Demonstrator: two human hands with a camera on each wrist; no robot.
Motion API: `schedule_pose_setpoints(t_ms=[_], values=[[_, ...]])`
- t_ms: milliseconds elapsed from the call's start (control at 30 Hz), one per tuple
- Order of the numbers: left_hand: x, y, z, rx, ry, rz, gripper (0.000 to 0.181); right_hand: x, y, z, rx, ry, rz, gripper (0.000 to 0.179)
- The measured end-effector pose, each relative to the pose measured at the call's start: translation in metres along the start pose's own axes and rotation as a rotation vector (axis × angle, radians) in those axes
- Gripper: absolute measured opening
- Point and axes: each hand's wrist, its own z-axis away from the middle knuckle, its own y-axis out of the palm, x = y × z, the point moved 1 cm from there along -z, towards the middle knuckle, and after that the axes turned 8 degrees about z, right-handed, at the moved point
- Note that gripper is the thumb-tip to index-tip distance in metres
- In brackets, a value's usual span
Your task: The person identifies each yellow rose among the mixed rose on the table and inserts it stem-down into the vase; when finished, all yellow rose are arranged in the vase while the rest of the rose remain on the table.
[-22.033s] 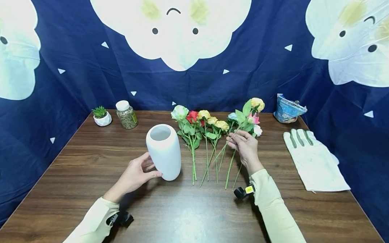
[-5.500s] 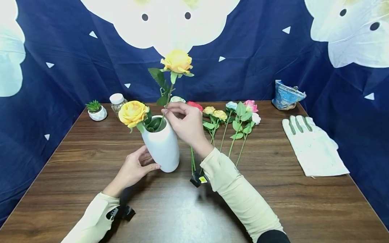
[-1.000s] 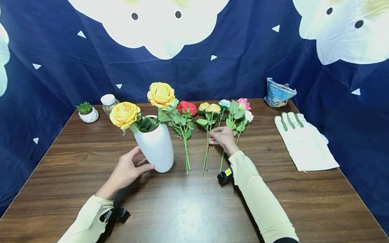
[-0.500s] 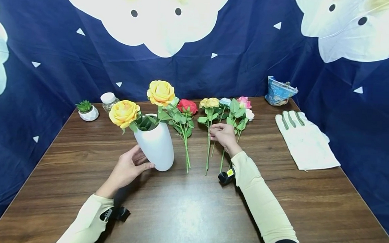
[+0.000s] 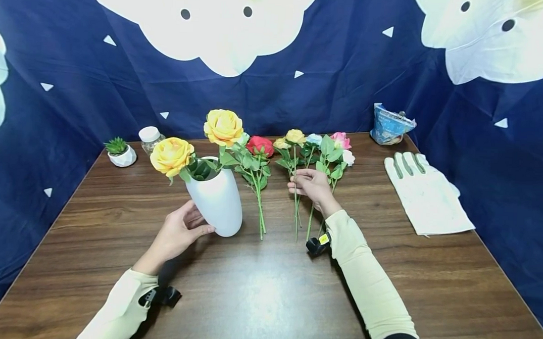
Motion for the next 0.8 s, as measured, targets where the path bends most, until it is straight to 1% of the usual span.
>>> schedule_pose_setpoints(t_ms=[267,433,633,733,800], values=[[-0.0003,-0.0002,0.0003,0.003,-0.001,0.000,0.063,0.0041,-0.0018,0.0019,-0.017,0.003,-0.065,0.043],[-0.0008,-0.0003,0.0007,0.001,-0.003,0.002,0.063,0.0059,-0.0025,0.0030,-0.022,-0.005,-0.079,0.043],[-0.0002,-0.0003,0.0008,0.002,0.001,0.000,0.064,0.0061,-0.0039,0.0025,-0.037,0.008,-0.109,0.039],[-0.0001,-0.0003,0.0005,0.003,0.005,-0.002,0.064,0.0068,-0.0057,0.0035,-0.052,0.005,-0.123,0.034],[-0.0001,-0.0005,0.0003,0.002,0.006,-0.001,0.064,0.0073,-0.0072,0.0042,-0.062,-0.002,-0.140,0.027]])
